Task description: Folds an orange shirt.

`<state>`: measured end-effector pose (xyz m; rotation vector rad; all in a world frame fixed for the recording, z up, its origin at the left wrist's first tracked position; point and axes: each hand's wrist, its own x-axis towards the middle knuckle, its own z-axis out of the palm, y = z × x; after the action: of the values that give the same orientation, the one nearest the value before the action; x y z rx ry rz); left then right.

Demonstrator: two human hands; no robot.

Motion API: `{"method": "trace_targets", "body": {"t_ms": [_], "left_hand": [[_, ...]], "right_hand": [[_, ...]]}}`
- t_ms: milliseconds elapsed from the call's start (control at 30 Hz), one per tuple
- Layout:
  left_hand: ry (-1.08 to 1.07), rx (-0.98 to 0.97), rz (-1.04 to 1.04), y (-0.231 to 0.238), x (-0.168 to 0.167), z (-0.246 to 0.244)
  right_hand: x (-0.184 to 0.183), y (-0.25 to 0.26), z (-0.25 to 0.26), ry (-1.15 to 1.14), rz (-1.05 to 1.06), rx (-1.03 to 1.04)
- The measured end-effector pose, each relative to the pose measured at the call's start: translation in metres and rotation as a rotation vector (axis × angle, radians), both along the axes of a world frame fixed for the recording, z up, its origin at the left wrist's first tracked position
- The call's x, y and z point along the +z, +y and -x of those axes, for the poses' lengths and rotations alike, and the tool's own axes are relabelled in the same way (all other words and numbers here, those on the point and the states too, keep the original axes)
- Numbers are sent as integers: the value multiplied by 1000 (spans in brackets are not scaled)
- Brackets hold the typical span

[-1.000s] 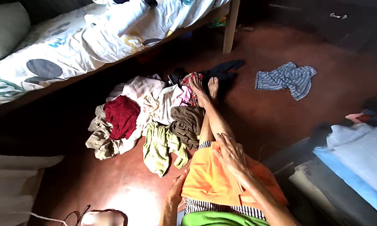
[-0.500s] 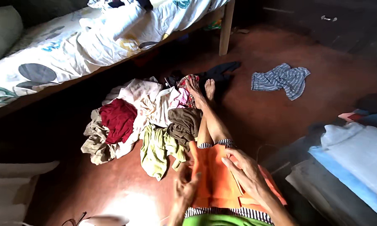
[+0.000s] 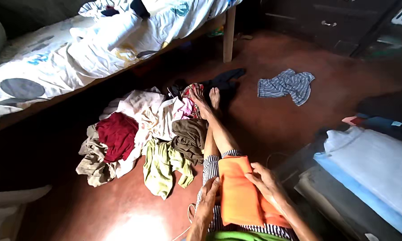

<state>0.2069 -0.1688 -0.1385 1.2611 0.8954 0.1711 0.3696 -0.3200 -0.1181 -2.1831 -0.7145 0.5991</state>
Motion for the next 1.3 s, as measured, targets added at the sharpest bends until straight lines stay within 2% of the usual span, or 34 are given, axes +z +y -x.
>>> {"method": "trace_targets", "body": {"t_ms": [100,167,233,300,400,433,633,733,833,900,967,1067,1133,1200,1267,1300], "left_hand": [[-66,24,238,-3,-6,-5],[-144,-2,325,-1,-10,-3],[-170,-29,365,-2,-12,2],[-157,7,441,-7,-11,4],[-188,83,606,-12,-4,9],[-198,107,587,-14,0,10],[-82,187,37,-16,65,37],[-5,126,-140,-3,72,54],[90,52,-253,2,63,56],[119,1,-370,-5,62,50],[142,-78,-534,-20,76,41],[18,-325,-662,-45,92,34],[-142,-554,-673,-55,91,30],[-255,-702,-692,-60,82,26],[-306,-691,-821,-65,73,22],[-322,-644,-918,-67,71,20]], "right_hand": [[6,1,9,-207,-5,-25],[5,-1,16,-408,-114,-61],[8,-4,26,-507,-212,-63],[10,-7,41,-521,-206,-8],[3,-9,51,-414,-83,131],[3,-9,52,-400,-71,145],[45,-9,78,-286,-87,276],[38,-5,83,-47,-141,356],[38,3,65,283,-52,383],[39,2,53,419,-118,280],[39,-3,41,575,-192,172],[71,-11,32,791,-256,30],[92,-17,30,759,-253,-59],[102,-20,30,656,-221,-205],[96,-24,29,620,-216,-311],[82,-28,28,653,-253,-343]]}}
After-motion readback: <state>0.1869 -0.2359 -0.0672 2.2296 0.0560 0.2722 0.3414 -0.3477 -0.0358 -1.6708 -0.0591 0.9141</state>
